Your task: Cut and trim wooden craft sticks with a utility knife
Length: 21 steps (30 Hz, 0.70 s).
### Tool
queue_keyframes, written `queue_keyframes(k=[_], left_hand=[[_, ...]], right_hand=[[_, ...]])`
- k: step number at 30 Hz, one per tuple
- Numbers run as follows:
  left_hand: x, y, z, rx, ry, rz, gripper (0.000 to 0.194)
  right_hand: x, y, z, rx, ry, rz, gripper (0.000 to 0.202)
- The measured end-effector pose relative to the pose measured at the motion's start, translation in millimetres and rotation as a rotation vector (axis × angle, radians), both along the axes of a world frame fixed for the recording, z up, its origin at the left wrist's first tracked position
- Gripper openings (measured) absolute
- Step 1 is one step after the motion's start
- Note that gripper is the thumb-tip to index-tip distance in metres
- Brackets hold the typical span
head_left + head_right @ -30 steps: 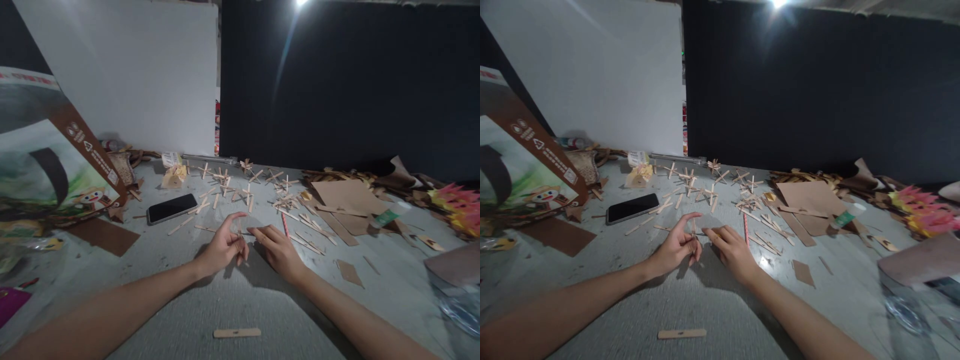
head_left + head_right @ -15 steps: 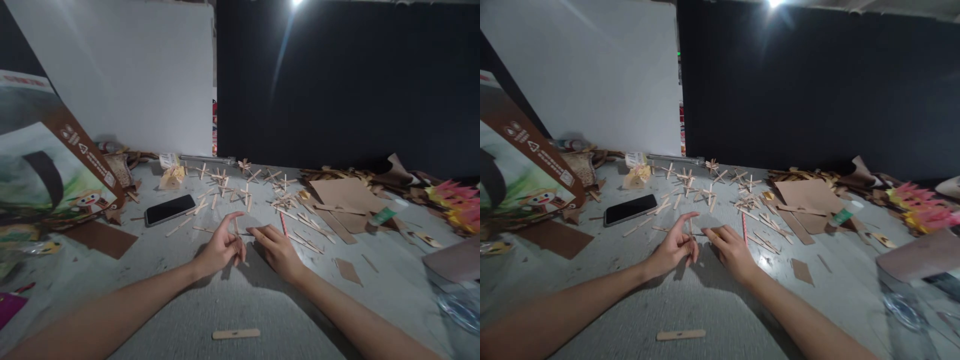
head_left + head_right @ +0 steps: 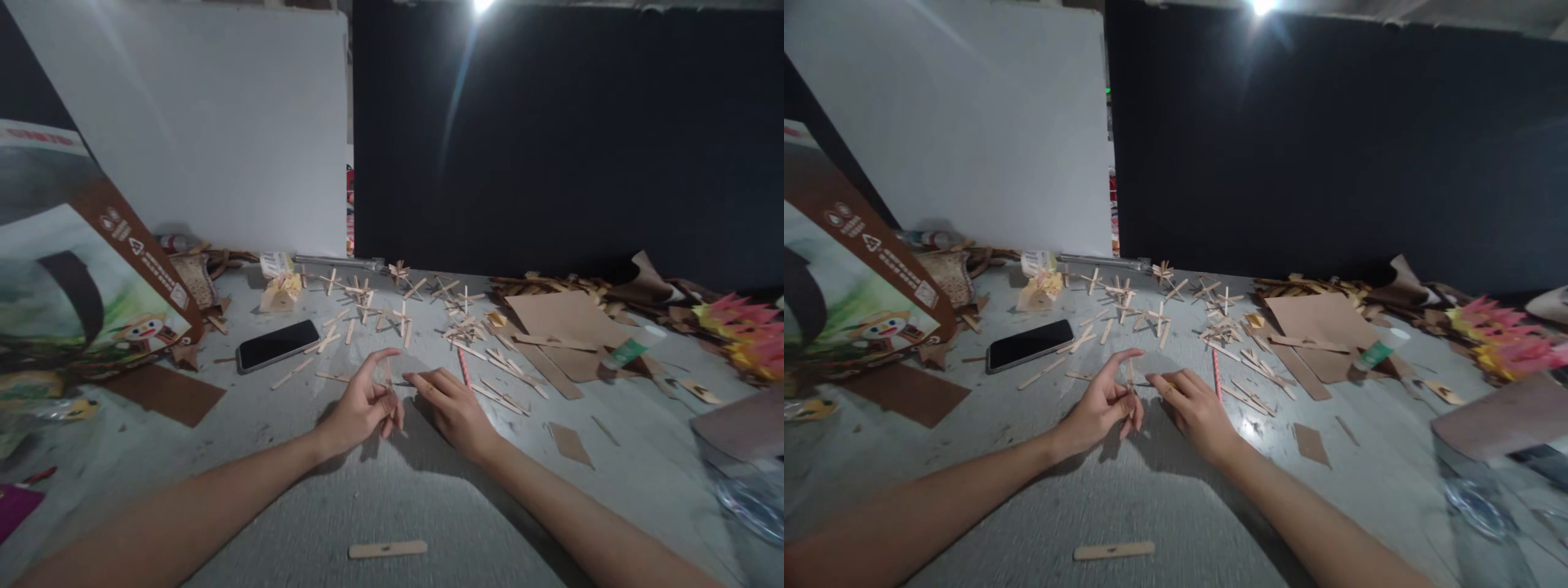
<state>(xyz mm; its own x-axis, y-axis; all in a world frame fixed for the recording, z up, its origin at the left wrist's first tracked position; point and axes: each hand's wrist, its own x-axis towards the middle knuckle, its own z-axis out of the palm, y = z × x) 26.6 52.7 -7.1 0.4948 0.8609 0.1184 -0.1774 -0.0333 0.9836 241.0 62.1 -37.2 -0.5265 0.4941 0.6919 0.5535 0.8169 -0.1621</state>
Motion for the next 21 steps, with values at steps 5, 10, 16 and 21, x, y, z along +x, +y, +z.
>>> queue_keyframes(k=[5, 10, 16, 21], left_hand=[[0.8, 3.8, -4.5, -0.015, -0.001, -0.017, 0.074], [0.4, 5.2, -3.8, -0.018, 0.016, -0.018, 0.073], [-0.4, 5.2, -3.3, -0.026, 0.028, -0.013, 0.075], [-0.6, 6.4, -6.4, -0.025, 0.030, -0.012, 0.072]], right_hand=[[0.6, 1.1, 0.7, 0.007, -0.014, -0.012, 0.060], [0.5, 2.0, 0.6, 0.014, -0.027, -0.023, 0.060], [0.1, 1.9, -0.6, -0.003, -0.030, -0.023, 0.060], [-0.9, 1.3, -0.9, -0.017, -0.011, -0.019, 0.058]])
